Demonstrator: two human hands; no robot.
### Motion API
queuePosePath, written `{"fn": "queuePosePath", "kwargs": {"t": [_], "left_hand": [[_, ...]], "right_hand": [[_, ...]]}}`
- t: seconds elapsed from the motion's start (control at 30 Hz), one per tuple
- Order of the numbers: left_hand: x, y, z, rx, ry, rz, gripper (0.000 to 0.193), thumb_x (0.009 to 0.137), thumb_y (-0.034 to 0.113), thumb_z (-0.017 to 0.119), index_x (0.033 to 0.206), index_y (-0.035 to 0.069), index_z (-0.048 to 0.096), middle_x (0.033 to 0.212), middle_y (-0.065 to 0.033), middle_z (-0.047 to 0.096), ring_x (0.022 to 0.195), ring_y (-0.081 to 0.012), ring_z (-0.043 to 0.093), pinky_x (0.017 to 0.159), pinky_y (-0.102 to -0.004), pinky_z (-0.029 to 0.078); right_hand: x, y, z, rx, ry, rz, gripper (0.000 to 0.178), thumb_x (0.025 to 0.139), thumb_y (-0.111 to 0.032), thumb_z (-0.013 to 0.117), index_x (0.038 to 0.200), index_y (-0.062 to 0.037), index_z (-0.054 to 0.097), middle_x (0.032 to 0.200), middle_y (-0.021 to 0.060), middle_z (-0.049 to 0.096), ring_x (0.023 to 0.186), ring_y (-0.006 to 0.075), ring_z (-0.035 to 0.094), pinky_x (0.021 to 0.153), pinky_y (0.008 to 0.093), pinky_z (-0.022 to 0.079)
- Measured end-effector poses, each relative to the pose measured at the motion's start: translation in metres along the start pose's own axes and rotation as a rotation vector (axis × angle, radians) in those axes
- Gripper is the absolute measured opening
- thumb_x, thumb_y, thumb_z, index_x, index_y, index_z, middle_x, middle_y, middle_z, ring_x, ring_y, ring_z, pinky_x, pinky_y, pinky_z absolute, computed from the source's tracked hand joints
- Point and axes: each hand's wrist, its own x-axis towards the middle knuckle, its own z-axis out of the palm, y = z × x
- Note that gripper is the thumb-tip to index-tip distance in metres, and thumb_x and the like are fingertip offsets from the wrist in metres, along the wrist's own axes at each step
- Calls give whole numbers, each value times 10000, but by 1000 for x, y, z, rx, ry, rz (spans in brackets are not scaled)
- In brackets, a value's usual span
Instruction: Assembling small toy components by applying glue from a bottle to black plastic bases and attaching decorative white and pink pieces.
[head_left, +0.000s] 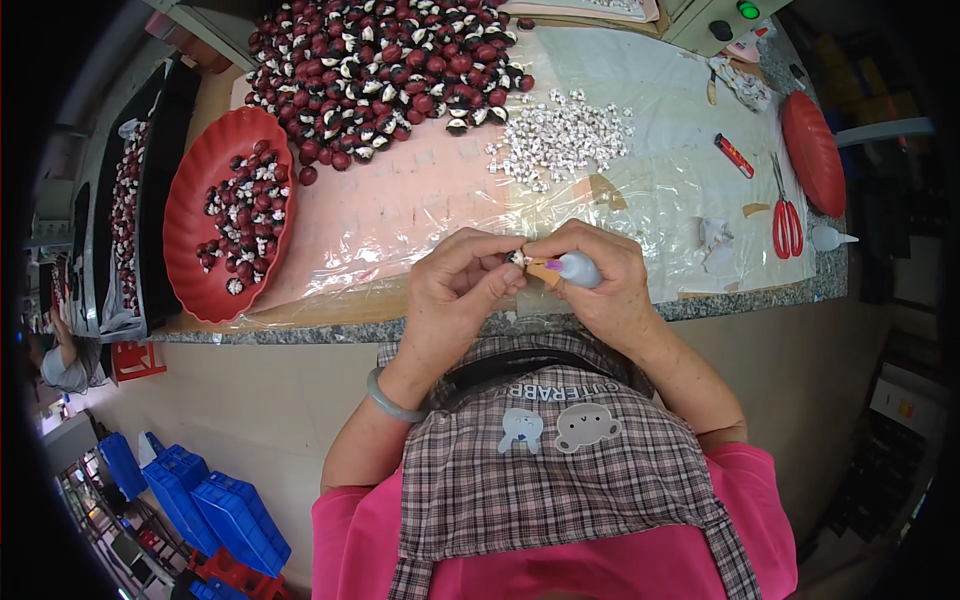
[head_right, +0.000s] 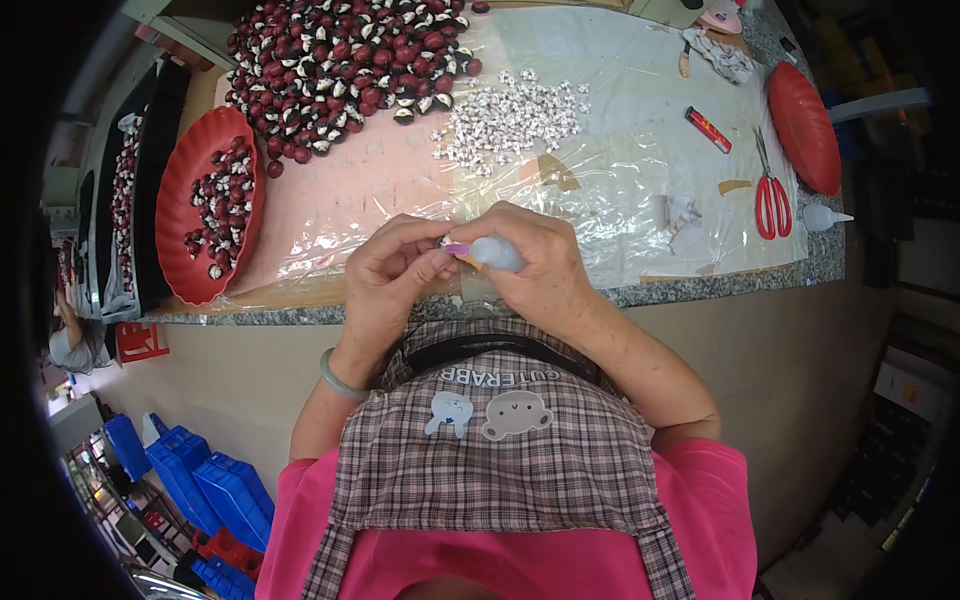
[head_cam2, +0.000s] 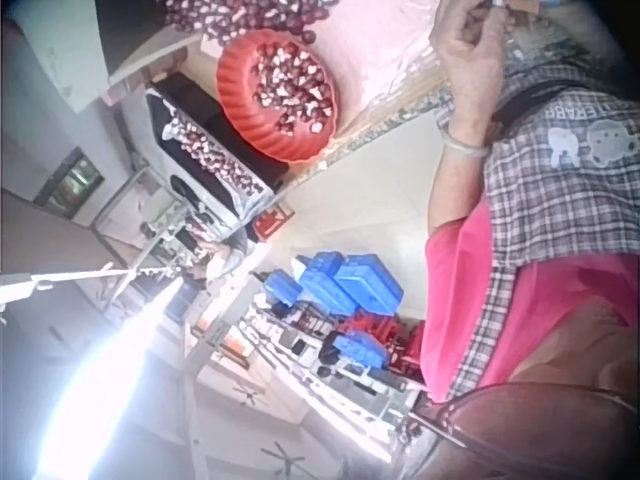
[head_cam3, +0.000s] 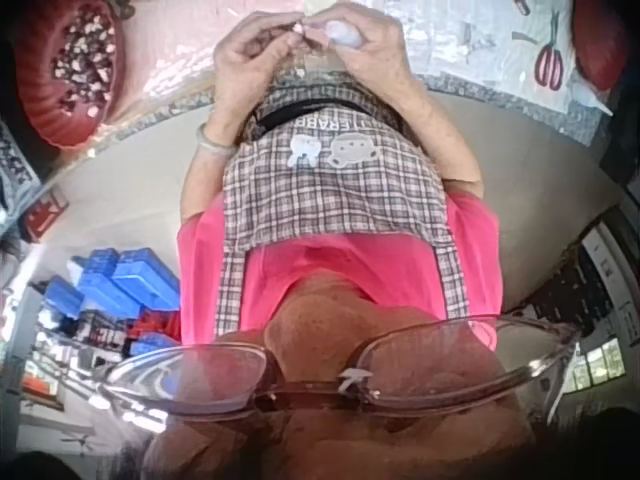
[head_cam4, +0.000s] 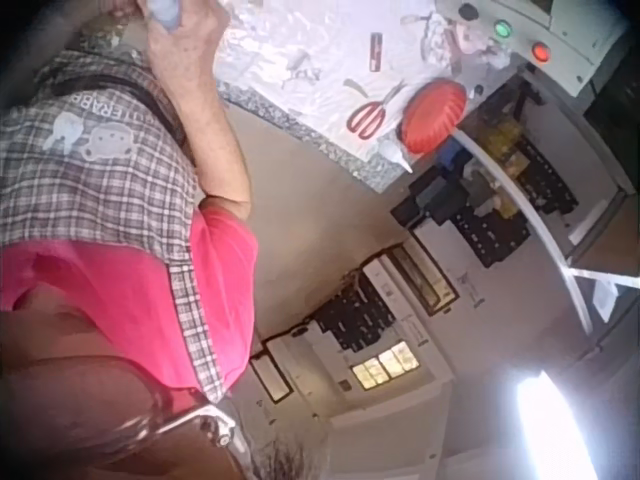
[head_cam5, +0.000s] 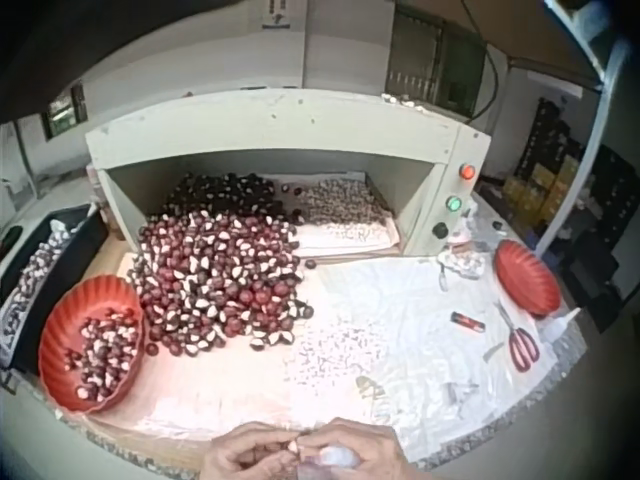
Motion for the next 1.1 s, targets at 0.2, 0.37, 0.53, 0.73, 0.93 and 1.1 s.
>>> {"fn": "queuePosePath", "kwargs": {"t": [0.2, 0.37, 0.53, 0.73, 0.93, 1.1], "left_hand": [[24, 14, -17, -220, 19, -108, 277, 848, -70, 473, 1110, -15, 544, 958, -98, 619, 872, -122, 603, 717, -233, 510], [69, 15, -33, 697, 204, 309, 181, 813, -30, 571, 981, 25, 605, 946, -72, 608, 808, -174, 579, 652, -299, 475], [99, 9, -33, 1373, 292, 588, 179, 793, 72, 656, 961, 56, 597, 853, -98, 607, 731, -272, 592, 632, -380, 483], [108, 7, -32, 1383, 244, 453, 191, 780, 78, 667, 950, 59, 582, 844, -103, 609, 757, -263, 602, 638, -380, 484], [85, 13, -35, 776, 71, 327, 260, 777, 11, 660, 1026, 36, 591, 922, -27, 626, 702, -143, 563, 615, -287, 472], [49, 19, -23, -145, -15, -265, 252, 848, 8, 648, 1096, 40, 624, 917, -1, 637, 750, -15, 512, 580, -152, 379]], "right_hand": [[2, -3, -14, 177, 44, 252, 261, 779, -54, 723, 1034, -39, 665, 917, 101, 679, 845, 165, 650, 738, 270, 500], [-5, 8, -17, 153, 43, 225, 198, 820, -26, 694, 1016, -37, 674, 867, 30, 638, 762, 81, 578, 623, 211, 475], [-7, 6, -20, 98, 21, 198, 184, 813, -36, 702, 995, -35, 676, 879, 34, 664, 791, 95, 600, 691, 238, 488], [-10, 8, -24, 72, 5, 223, 208, 808, -48, 709, 1010, -36, 659, 895, 32, 678, 824, 102, 611, 760, 252, 484], [-12, 14, -31, 354, 51, 371, 281, 828, -99, 690, 1064, -39, 549, 917, 51, 630, 788, 136, 608, 671, 265, 491], [-10, 14, -38, 637, -2, 446, 241, 901, -156, 591, 1094, -33, 517, 979, 90, 558, 724, 127, 596, 546, 220, 470]]}}
